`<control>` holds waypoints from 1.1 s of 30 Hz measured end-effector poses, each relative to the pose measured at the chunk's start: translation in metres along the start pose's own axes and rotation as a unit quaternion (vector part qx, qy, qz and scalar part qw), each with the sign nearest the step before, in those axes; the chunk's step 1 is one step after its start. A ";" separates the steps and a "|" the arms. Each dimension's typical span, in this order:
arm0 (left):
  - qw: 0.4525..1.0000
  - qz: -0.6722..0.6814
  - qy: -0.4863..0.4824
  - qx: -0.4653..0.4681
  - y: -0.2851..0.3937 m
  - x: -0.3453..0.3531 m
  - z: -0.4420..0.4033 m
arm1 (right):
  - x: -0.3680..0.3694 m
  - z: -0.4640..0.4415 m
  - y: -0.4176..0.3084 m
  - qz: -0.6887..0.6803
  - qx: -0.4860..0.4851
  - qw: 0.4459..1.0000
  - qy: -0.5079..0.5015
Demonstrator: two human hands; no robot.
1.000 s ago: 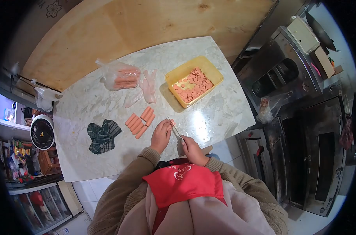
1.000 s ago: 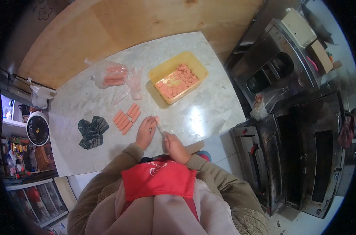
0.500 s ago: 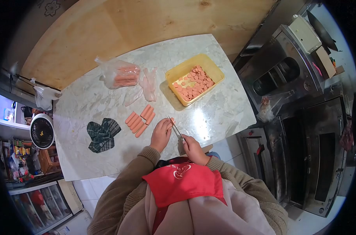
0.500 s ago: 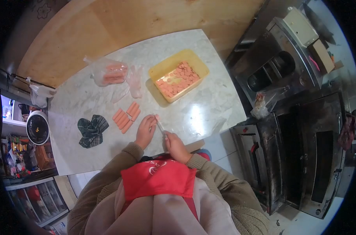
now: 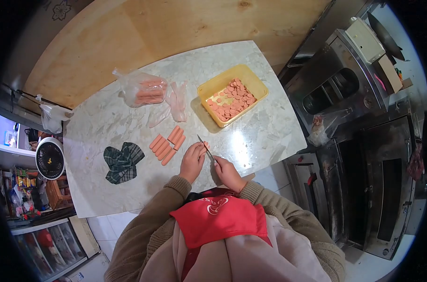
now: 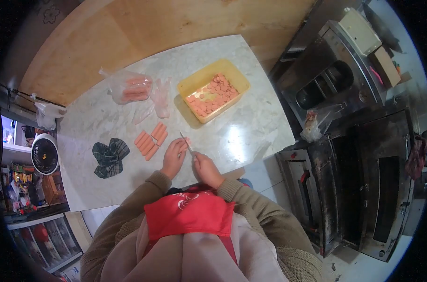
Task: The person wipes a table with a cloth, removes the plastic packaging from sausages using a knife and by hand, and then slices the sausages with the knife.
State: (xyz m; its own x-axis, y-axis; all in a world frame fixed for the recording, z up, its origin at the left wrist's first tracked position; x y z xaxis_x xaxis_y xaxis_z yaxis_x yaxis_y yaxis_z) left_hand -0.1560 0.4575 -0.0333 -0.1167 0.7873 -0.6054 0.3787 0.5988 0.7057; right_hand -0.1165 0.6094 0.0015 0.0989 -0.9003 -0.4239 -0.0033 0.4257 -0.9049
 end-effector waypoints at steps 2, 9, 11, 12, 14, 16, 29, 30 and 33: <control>1.000 0.002 0.000 0.001 -0.001 0.000 0.000 | 0.001 -0.001 0.001 -0.011 -0.006 1.000 0.007; 1.000 0.012 0.005 0.003 0.004 -0.003 -0.002 | -0.005 0.017 0.009 0.035 -0.003 0.999 -0.005; 1.000 0.022 0.011 0.004 0.004 -0.002 -0.001 | -0.009 0.022 0.010 0.032 0.002 0.999 -0.008; 1.000 0.026 0.014 0.004 0.004 -0.002 -0.001 | -0.011 0.025 0.010 0.028 0.008 1.000 -0.011; 1.000 0.021 0.011 0.002 0.002 -0.002 -0.001 | -0.013 0.027 0.005 0.025 0.014 1.000 -0.014; 1.000 0.011 0.003 0.001 0.001 -0.002 -0.001 | -0.013 0.026 0.000 0.021 0.001 1.000 -0.006; 1.000 0.011 0.007 0.001 0.003 -0.003 0.000 | -0.004 0.014 0.004 0.015 -0.017 1.000 0.009; 1.000 0.010 0.008 0.002 0.003 -0.003 0.000 | -0.002 0.012 0.005 0.016 -0.017 1.000 0.009; 1.000 0.007 0.011 0.003 0.004 -0.004 0.000 | 0.005 0.008 0.009 0.017 -0.018 0.999 0.020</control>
Point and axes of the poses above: each hand's wrist, its own z-axis away from the middle knuckle, its own x-axis out of the palm, y = z × x, the point moved 1 cm from there along -z, towards the middle knuckle, and after that the axes turned 6 degrees about y, right-handed, at the moved point
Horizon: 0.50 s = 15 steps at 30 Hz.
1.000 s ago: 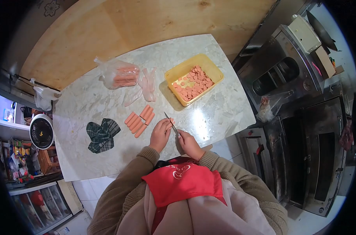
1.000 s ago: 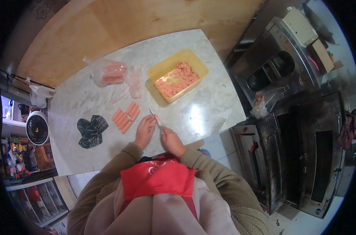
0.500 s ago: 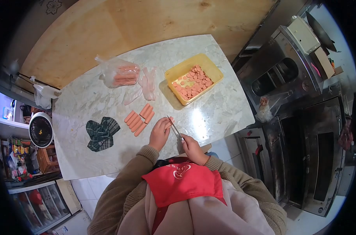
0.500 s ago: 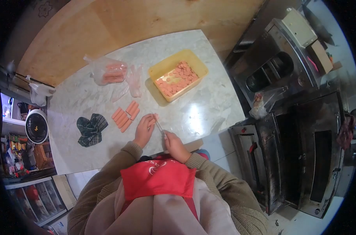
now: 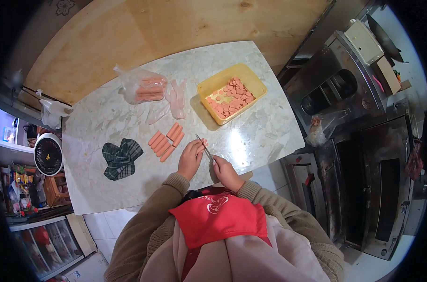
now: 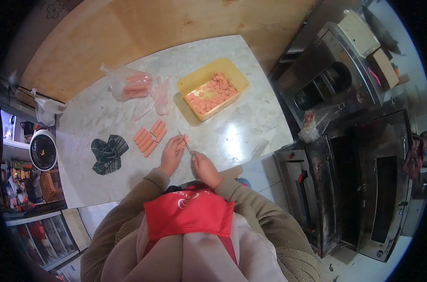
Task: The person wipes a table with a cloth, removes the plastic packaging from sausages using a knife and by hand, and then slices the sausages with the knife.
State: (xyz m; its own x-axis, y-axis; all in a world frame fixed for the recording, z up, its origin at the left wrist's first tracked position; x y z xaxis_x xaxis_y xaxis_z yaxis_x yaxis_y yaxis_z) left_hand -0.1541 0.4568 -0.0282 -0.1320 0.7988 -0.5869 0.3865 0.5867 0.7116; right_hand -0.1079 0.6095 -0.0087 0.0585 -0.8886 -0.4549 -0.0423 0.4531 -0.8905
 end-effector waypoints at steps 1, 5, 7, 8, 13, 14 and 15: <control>1.000 0.001 0.002 0.000 0.001 -0.001 0.000 | 0.002 -0.001 0.001 0.000 0.000 1.000 0.000; 1.000 0.006 0.008 -0.001 0.004 0.000 -0.002 | 0.004 -0.003 0.005 0.029 -0.004 1.000 -0.005; 1.000 0.011 0.012 -0.005 0.004 -0.001 -0.002 | 0.000 0.001 0.006 0.033 0.002 0.999 -0.019; 1.000 0.011 0.012 -0.005 0.004 -0.002 -0.001 | -0.002 0.005 0.007 0.035 0.006 0.999 -0.027; 1.000 0.005 0.014 -0.010 0.006 -0.003 -0.001 | -0.014 0.020 0.002 -0.004 0.001 1.000 -0.005; 1.000 0.003 0.011 -0.015 0.007 -0.003 -0.001 | -0.014 0.018 0.002 -0.004 -0.004 1.000 -0.004; 1.000 0.001 0.009 -0.019 0.007 -0.003 -0.001 | -0.013 0.016 0.001 -0.004 -0.009 1.000 -0.003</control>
Point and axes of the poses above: each hand's wrist, its own z-axis away from the middle knuckle, its own x-axis out of the palm, y = z × x, the point moved 1 cm from there along -z, towards the middle knuckle, and after that the axes turned 6 degrees about y, right-handed, at the moved point
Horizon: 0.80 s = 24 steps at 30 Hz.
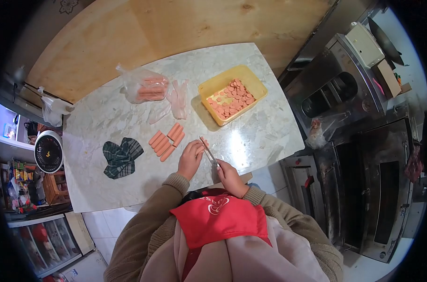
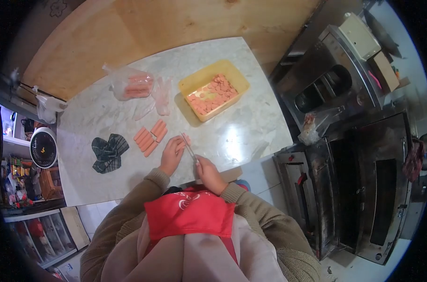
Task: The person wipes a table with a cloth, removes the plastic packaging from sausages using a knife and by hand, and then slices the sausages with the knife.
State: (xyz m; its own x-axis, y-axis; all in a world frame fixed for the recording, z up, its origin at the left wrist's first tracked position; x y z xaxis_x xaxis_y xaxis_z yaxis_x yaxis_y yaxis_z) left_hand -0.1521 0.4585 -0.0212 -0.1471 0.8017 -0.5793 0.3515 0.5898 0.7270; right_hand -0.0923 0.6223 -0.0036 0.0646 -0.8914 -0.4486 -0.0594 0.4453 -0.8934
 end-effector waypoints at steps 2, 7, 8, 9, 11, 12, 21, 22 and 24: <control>1.000 -0.001 0.001 0.001 -0.001 0.000 0.001 | 0.001 -0.002 -0.002 -0.001 -0.003 1.000 0.001; 1.000 0.010 0.005 0.008 -0.005 0.002 0.001 | -0.002 -0.007 -0.010 -0.005 0.024 0.999 -0.022; 1.000 0.016 0.003 0.010 -0.006 0.003 0.002 | -0.004 -0.008 -0.012 -0.014 0.041 0.998 -0.034; 1.000 0.016 0.003 0.009 -0.007 0.003 0.002 | -0.005 -0.010 -0.014 -0.023 0.059 0.997 -0.046; 1.000 0.011 0.000 0.011 -0.007 0.003 0.002 | -0.005 -0.013 -0.017 -0.028 0.072 0.996 -0.052; 1.000 0.009 -0.001 0.012 -0.007 0.003 0.002 | -0.005 -0.015 -0.018 -0.031 0.085 0.994 -0.058; 1.000 0.010 -0.001 0.016 -0.005 0.002 0.001 | 0.014 -0.021 -0.002 -0.003 0.029 0.999 -0.016; 1.000 0.011 -0.001 0.009 -0.005 0.002 0.002 | 0.014 -0.020 -0.002 -0.003 0.028 0.999 -0.016; 1.000 0.012 -0.001 -0.004 -0.005 0.002 0.003 | 0.012 -0.016 0.000 -0.001 0.028 0.999 -0.023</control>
Point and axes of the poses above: each hand's wrist, its own z-axis away from the middle knuckle, its own x-axis out of the palm, y = z × x, the point moved 1 cm from there along -z, towards the middle knuckle, and after that the axes turned 6 degrees about y, right-handed, at the moved point
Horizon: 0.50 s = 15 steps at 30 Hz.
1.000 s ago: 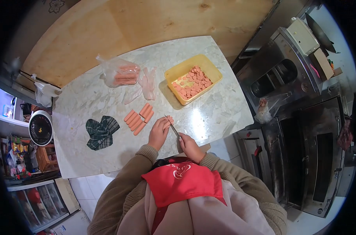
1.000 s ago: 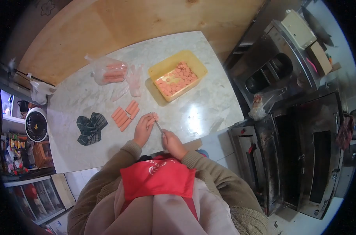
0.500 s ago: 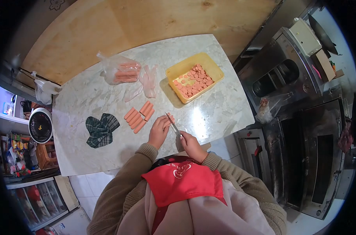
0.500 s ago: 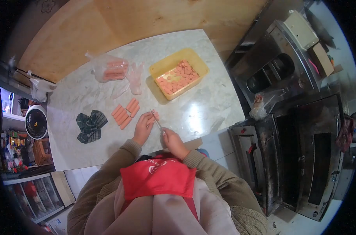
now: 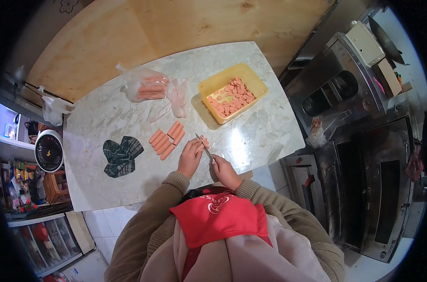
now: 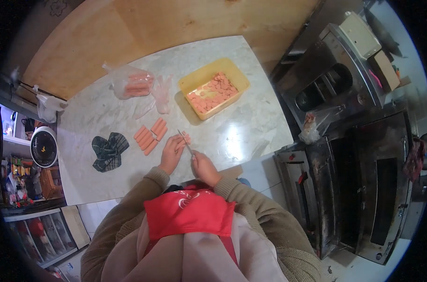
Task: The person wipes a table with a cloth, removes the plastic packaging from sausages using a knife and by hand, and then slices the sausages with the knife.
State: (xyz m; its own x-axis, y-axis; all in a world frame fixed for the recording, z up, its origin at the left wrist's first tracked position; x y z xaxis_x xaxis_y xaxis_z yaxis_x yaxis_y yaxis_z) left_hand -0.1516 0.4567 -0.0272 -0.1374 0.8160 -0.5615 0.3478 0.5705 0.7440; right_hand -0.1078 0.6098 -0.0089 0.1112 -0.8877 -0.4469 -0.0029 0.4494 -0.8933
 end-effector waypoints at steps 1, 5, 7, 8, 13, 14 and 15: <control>1.000 0.000 0.001 0.000 0.000 0.000 0.000 | -0.001 0.002 0.001 0.001 0.000 1.000 -0.003; 1.000 -0.001 -0.001 -0.007 -0.001 -0.001 0.000 | -0.005 0.015 0.018 0.021 -0.043 0.999 0.016; 1.000 0.002 -0.002 -0.008 -0.001 -0.001 0.000 | -0.010 0.014 0.004 0.000 -0.016 1.000 0.008; 1.000 0.003 -0.003 -0.009 -0.001 -0.001 0.000 | -0.014 0.014 -0.005 -0.021 0.010 1.000 0.000; 1.000 -0.008 0.002 0.005 -0.001 -0.002 -0.001 | -0.015 0.010 -0.017 -0.033 0.039 0.999 -0.015; 1.000 -0.004 0.003 0.002 0.000 -0.002 -0.001 | -0.014 0.010 -0.017 -0.033 0.039 0.999 -0.015; 1.000 -0.001 0.004 -0.002 0.000 -0.003 -0.001 | -0.014 0.010 -0.016 -0.030 0.038 0.999 -0.015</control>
State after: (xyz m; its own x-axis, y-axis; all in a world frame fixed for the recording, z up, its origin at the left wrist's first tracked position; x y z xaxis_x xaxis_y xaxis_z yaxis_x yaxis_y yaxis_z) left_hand -0.1521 0.4549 -0.0250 -0.1458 0.8160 -0.5594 0.3433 0.5720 0.7449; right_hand -0.0997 0.6160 0.0125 0.1378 -0.9102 -0.3907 0.0803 0.4034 -0.9115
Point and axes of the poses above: each hand's wrist, its own z-axis away from the middle knuckle, its own x-axis out of the palm, y = z × x, the point moved 1 cm from there along -z, towards the middle knuckle, and after that the axes turned 6 degrees about y, right-handed, at the moved point
